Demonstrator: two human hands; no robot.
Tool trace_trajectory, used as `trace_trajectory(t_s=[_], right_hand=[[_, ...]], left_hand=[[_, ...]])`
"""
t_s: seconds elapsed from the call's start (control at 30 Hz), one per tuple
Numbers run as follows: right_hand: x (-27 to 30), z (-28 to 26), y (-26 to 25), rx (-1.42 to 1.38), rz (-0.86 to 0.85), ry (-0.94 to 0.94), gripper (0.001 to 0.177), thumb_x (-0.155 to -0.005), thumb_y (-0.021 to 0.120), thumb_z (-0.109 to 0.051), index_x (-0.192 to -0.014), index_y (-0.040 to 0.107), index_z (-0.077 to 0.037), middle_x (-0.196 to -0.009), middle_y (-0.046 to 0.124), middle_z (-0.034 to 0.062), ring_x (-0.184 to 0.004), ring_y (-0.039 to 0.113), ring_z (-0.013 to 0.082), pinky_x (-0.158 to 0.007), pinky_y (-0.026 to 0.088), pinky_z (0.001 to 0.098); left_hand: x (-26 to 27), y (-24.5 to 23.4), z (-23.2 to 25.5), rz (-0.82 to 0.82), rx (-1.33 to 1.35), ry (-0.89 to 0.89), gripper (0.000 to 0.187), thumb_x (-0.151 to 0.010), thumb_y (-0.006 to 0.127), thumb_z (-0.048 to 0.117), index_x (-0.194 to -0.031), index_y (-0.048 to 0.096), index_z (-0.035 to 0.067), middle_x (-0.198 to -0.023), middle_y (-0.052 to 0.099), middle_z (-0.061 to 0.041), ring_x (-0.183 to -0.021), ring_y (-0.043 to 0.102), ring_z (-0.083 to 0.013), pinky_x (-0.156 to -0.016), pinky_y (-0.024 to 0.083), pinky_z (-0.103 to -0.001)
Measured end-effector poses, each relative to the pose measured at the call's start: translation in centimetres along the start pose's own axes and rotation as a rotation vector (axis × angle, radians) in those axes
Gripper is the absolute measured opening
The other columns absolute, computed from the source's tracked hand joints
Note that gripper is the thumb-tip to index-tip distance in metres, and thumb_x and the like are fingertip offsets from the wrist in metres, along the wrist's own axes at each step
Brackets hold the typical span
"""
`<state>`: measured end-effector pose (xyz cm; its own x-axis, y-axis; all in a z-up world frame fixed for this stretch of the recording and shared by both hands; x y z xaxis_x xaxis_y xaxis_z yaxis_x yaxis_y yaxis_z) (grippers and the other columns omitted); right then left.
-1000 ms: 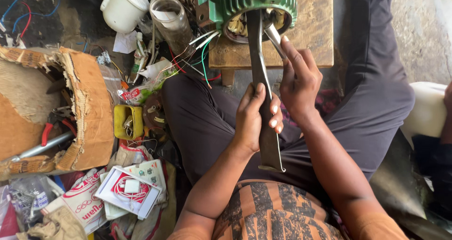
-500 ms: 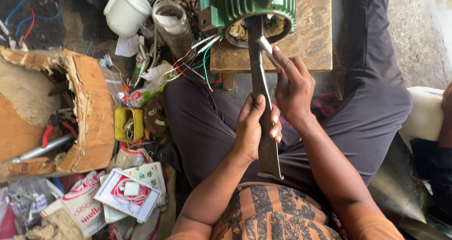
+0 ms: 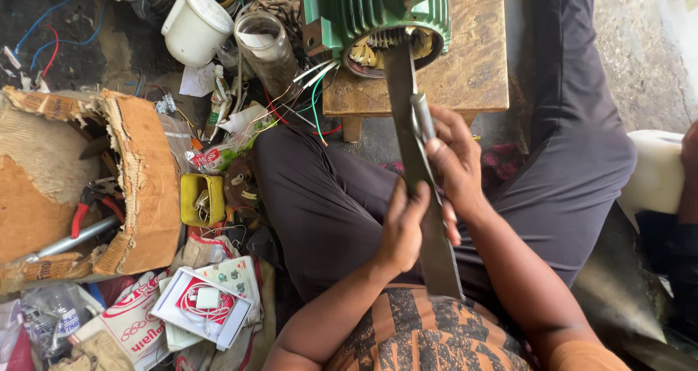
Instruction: The person is repairing an electric motor by repeatedly inserting a metal strip into the stator and tapping it with a cylindrical tool. They adjust the motor's position on a wooden stool and continue the tapping process.
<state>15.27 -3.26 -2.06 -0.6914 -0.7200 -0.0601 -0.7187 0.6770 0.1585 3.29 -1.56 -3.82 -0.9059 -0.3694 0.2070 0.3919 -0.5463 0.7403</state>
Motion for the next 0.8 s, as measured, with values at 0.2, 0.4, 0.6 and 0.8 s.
trace_trajectory(t_s=[0.2,0.4,0.6,0.8], right_hand=[[4.4,1.7,-2.7,0.1,-0.123,0.239,0.059,-0.082,0.084,-0.008,-0.133,0.054,0.0,-0.086,0.068,0.005,-0.076,0.061,0.0099,-0.064,0.047,0.0273],[7.8,5.1,-5.7,0.041,-0.151,0.354,0.056,-0.086,0.077,-0.004,-0.139,0.058,-0.004,-0.083,0.066,0.0023,-0.071,0.054,0.0058,-0.06,0.041,0.0223],[7.9,5.9,-8.9,0.01,0.01,0.191,0.055,-0.087,0.075,0.001,-0.14,0.059,0.003,-0.106,0.066,0.003,-0.091,0.06,0.0066,-0.081,0.047,0.0215],[8.0,6.2,-11.5,-0.155,0.11,0.239,0.064,-0.085,0.073,0.001,-0.146,0.054,0.003,-0.105,0.07,0.0043,-0.085,0.067,0.0122,-0.074,0.057,0.0301]], left_hand=[[2.6,1.2,4.5,-0.493,-1.279,0.081,0.036,-0.102,0.064,0.033,-0.13,0.059,0.01,-0.109,0.076,-0.012,-0.097,0.073,-0.0315,-0.086,0.058,-0.042],[-1.1,2.2,25.5,-0.199,-1.452,0.973,0.051,-0.107,0.062,0.053,-0.132,0.057,0.01,-0.124,0.072,-0.008,-0.122,0.073,-0.0315,-0.112,0.054,-0.043],[-11.5,-2.4,28.5,-0.587,-2.28,1.231,0.075,-0.103,0.055,0.069,-0.145,0.059,0.006,-0.152,0.058,-0.025,-0.145,0.048,-0.0422,-0.12,0.039,-0.057],[-12.5,-1.8,26.2,-0.33,-2.488,1.366,0.026,-0.104,0.062,0.035,-0.109,0.069,0.011,-0.127,0.068,-0.012,-0.138,0.06,-0.0326,-0.123,0.044,-0.049]])
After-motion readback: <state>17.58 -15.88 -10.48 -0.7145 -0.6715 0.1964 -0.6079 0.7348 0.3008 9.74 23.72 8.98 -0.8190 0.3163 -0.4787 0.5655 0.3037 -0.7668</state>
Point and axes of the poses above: each hand's wrist, its own x-axis away from the middle knuckle, its own y-axis out of the palm, z = x × y, the point moved 7 cm from there along -x, towards the middle knuckle
